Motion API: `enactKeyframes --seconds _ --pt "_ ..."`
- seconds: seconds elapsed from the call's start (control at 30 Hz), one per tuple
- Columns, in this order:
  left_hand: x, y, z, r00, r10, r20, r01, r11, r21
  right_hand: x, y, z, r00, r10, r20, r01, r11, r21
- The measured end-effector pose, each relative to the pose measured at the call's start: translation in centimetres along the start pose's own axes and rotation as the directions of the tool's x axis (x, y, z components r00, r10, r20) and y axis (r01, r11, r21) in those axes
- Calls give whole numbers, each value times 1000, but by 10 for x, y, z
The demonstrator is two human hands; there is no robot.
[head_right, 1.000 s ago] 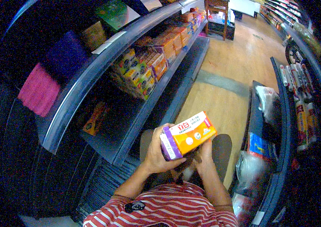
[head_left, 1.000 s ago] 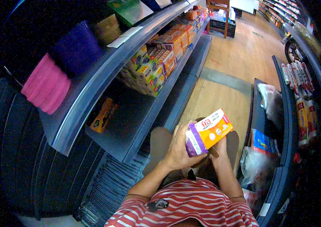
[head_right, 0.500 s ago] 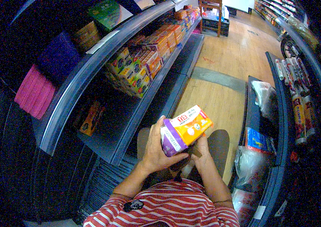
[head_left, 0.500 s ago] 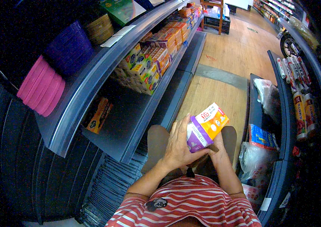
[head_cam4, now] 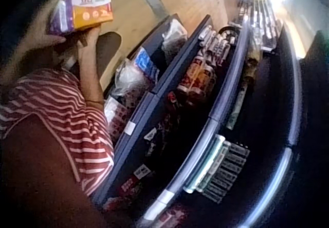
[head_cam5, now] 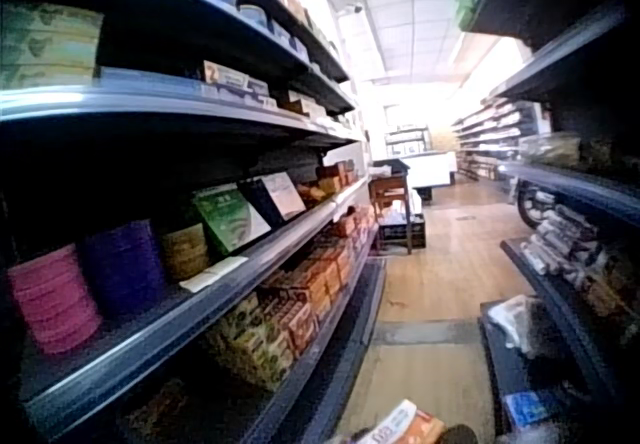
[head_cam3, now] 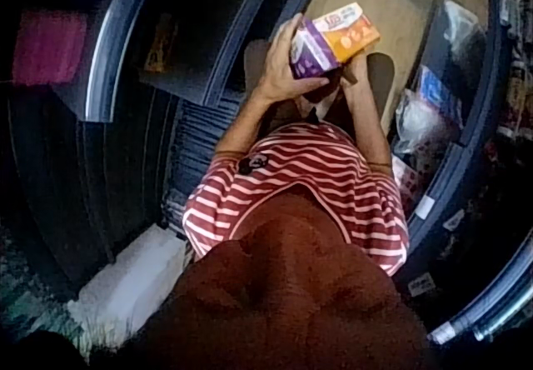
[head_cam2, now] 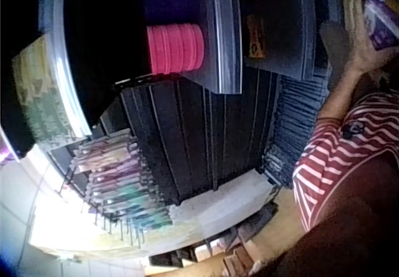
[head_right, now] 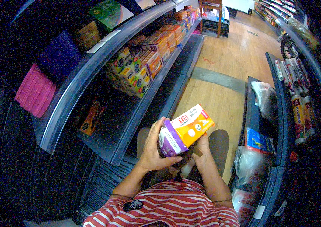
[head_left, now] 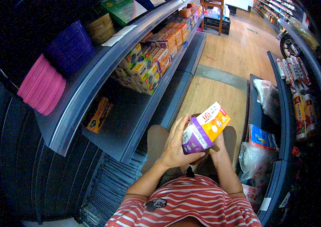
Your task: The person sits on the floor and wipes the lower shelves of a store with a brown cloth. They pick up various items such as pink plastic containers, boxes of detergent, and snack packages, wipe them individually, and place them back on the shelves.
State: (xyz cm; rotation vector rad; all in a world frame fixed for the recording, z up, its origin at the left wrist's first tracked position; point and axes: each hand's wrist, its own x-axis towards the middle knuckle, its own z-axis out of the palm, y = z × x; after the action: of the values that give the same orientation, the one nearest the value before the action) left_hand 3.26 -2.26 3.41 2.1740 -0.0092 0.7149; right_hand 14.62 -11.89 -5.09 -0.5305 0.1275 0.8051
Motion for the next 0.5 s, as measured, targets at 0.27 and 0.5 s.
enactKeyframes --seconds 0.27,0.5 --pt "-4 1 3 999 -35 -36 36 999 20 3 1 -2 1000 -7 8 7 1000 -8" --pt "-6 6 2 985 83 -150 -67 991 113 -24 -3 32 992 -58 -113 42 990 -138"
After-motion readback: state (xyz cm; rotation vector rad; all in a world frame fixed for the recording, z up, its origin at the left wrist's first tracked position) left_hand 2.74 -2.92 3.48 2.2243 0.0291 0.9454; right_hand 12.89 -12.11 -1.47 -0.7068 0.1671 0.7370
